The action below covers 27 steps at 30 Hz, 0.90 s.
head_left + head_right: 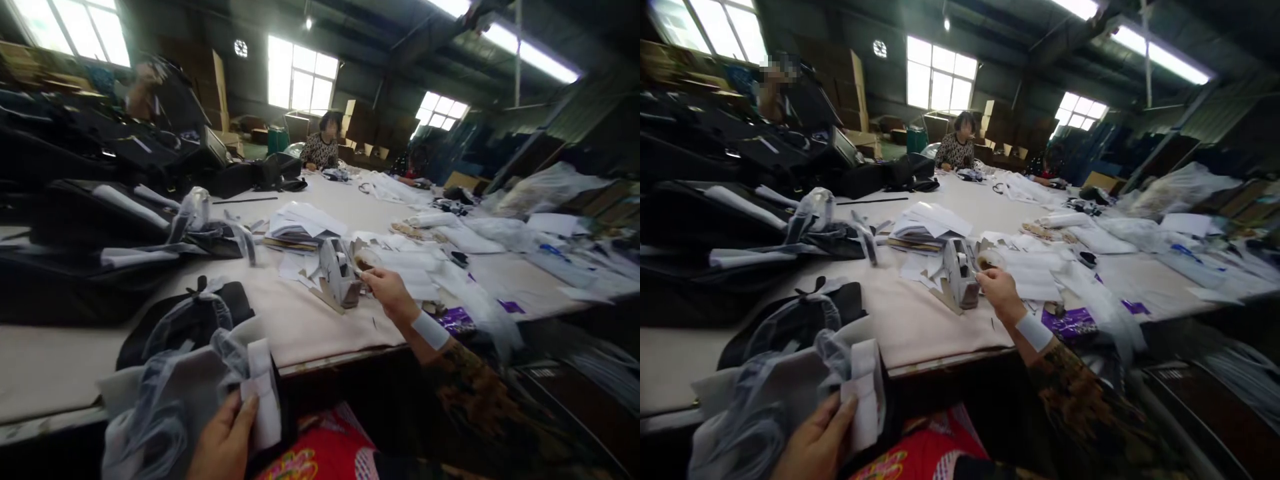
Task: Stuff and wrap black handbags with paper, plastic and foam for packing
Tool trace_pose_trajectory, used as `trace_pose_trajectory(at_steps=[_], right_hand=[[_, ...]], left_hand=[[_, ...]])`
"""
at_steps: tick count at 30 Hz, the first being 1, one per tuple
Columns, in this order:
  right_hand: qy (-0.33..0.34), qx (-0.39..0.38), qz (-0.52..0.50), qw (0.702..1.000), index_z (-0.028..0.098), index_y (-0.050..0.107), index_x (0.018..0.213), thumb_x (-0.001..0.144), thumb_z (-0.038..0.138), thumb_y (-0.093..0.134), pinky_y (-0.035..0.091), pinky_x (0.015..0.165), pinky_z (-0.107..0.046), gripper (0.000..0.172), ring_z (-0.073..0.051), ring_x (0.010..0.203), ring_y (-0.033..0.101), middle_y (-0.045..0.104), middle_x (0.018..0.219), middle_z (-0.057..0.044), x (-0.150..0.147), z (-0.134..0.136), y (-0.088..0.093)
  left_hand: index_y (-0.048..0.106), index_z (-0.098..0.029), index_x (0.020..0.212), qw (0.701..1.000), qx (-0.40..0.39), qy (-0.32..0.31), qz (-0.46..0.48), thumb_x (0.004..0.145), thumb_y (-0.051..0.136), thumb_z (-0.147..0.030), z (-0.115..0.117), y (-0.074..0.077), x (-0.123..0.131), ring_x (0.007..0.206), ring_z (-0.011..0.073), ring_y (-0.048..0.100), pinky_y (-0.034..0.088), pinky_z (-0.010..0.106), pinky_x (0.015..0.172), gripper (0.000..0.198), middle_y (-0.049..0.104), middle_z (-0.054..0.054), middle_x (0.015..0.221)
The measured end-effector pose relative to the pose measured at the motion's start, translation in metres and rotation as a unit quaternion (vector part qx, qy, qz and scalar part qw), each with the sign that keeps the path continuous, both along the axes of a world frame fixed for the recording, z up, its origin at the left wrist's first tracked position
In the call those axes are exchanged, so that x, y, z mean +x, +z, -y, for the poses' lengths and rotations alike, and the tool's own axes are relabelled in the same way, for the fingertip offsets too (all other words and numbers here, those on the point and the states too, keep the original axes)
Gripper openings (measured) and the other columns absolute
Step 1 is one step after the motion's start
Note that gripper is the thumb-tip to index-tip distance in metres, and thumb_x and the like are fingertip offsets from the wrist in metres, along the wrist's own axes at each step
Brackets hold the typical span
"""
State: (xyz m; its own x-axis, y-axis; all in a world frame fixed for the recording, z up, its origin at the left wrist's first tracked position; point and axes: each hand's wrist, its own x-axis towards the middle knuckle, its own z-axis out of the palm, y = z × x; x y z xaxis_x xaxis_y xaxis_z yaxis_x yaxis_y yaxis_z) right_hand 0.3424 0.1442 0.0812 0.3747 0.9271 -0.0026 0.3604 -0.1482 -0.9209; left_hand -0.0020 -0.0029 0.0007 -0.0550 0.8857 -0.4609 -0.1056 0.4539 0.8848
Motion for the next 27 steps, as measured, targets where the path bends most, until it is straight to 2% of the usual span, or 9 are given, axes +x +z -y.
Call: trace_pose_trajectory(at_steps=[5, 8, 11, 13, 15, 17, 19, 22, 27], right_hand=[[0.002, -0.072, -0.084, 0.994, 0.017, 0.058, 0.076, 0.070, 0.044, 0.064, 0.026, 0.037, -0.021, 0.028, -0.008, 0.042, 0.043, 0.059, 0.063, -0.001, -0.007, 0.022, -0.019], [-0.005, -0.087, -0.088, 0.992, 0.018, 0.053, 0.068, 0.068, 0.039, 0.066, 0.027, 0.037, -0.019, 0.025, -0.006, 0.041, 0.042, 0.056, 0.058, 0.001, -0.006, 0.019, -0.031], [0.013, -0.108, -0.071, 0.992, 0.017, 0.053, 0.060, 0.067, 0.035, 0.070, 0.026, 0.037, -0.019, 0.025, -0.006, 0.040, 0.040, 0.053, 0.051, 0.002, -0.011, 0.025, -0.034], [0.075, -0.125, -0.062, 0.987, 0.015, 0.060, 0.064, 0.069, 0.035, 0.071, 0.031, 0.040, -0.020, 0.023, -0.007, 0.043, 0.043, 0.056, 0.052, 0.001, -0.026, 0.038, -0.029], [0.202, -0.134, -0.040, 0.969, 0.015, 0.066, 0.072, 0.076, 0.037, 0.069, 0.035, 0.044, -0.020, 0.023, -0.008, 0.046, 0.046, 0.060, 0.057, 0.001, -0.052, 0.054, -0.018], [0.351, -0.126, 0.006, 0.928, 0.015, 0.068, 0.073, 0.083, 0.036, 0.063, 0.036, 0.048, -0.021, 0.024, -0.008, 0.050, 0.047, 0.062, 0.059, 0.001, -0.086, 0.071, -0.007], [0.448, -0.108, 0.036, 0.886, 0.015, 0.070, 0.075, 0.087, 0.032, 0.060, 0.039, 0.053, -0.021, 0.023, -0.009, 0.054, 0.051, 0.062, 0.060, 0.001, -0.121, 0.085, 0.003], [0.504, -0.078, 0.088, 0.855, 0.015, 0.071, 0.074, 0.089, 0.027, 0.057, 0.037, 0.054, -0.021, 0.023, -0.010, 0.056, 0.052, 0.063, 0.061, 0.001, -0.164, 0.095, 0.006], [0.468, -0.060, 0.213, 0.855, 0.017, 0.072, 0.074, 0.087, 0.024, 0.058, 0.038, 0.060, -0.024, 0.021, -0.013, 0.062, 0.057, 0.069, 0.067, -0.002, -0.193, 0.091, 0.002]], left_hand=[[0.071, -0.019, 0.103, 1.000, -0.006, -0.018, 0.016, 0.078, 0.073, -0.048, -0.002, 0.010, 0.004, 0.100, 0.0293, 0.070, 0.057, 0.041, 0.092, 0.038, 0.077, 0.007, 0.096], [0.070, -0.019, 0.103, 0.999, 0.004, -0.032, -0.001, 0.078, 0.070, -0.051, -0.003, 0.016, 0.005, 0.098, 0.0292, 0.070, 0.057, 0.039, 0.089, 0.041, 0.077, 0.007, 0.096], [0.070, -0.017, 0.105, 0.998, 0.030, -0.041, -0.041, 0.080, 0.065, -0.054, -0.001, 0.024, 0.006, 0.098, 0.0294, 0.069, 0.056, 0.038, 0.089, 0.045, 0.076, 0.008, 0.099], [0.069, -0.015, 0.105, 0.994, 0.046, -0.052, -0.080, 0.083, 0.059, -0.052, 0.002, 0.031, 0.008, 0.097, 0.0289, 0.069, 0.054, 0.037, 0.087, 0.044, 0.076, 0.009, 0.099], [0.069, -0.014, 0.104, 0.989, 0.056, -0.063, -0.118, 0.086, 0.053, -0.047, 0.002, 0.039, 0.011, 0.092, 0.0277, 0.068, 0.053, 0.036, 0.082, 0.041, 0.075, 0.009, 0.097], [0.069, -0.013, 0.100, 0.985, 0.068, -0.061, -0.147, 0.087, 0.049, -0.041, 0.001, 0.045, 0.014, 0.088, 0.0263, 0.068, 0.052, 0.034, 0.080, 0.037, 0.075, 0.009, 0.093], [0.069, -0.014, 0.098, 0.981, 0.080, -0.053, -0.167, 0.087, 0.048, -0.037, 0.001, 0.048, 0.016, 0.087, 0.0252, 0.067, 0.050, 0.034, 0.079, 0.033, 0.074, 0.009, 0.092], [0.066, -0.014, 0.095, 0.976, 0.092, -0.055, -0.190, 0.089, 0.046, -0.033, 0.002, 0.048, 0.017, 0.083, 0.0238, 0.067, 0.049, 0.033, 0.075, 0.028, 0.072, 0.009, 0.088], [0.063, -0.015, 0.091, 0.966, 0.120, -0.049, -0.224, 0.092, 0.043, -0.026, 0.005, 0.041, 0.017, 0.082, 0.0229, 0.066, 0.046, 0.033, 0.073, 0.023, 0.070, 0.009, 0.086]])
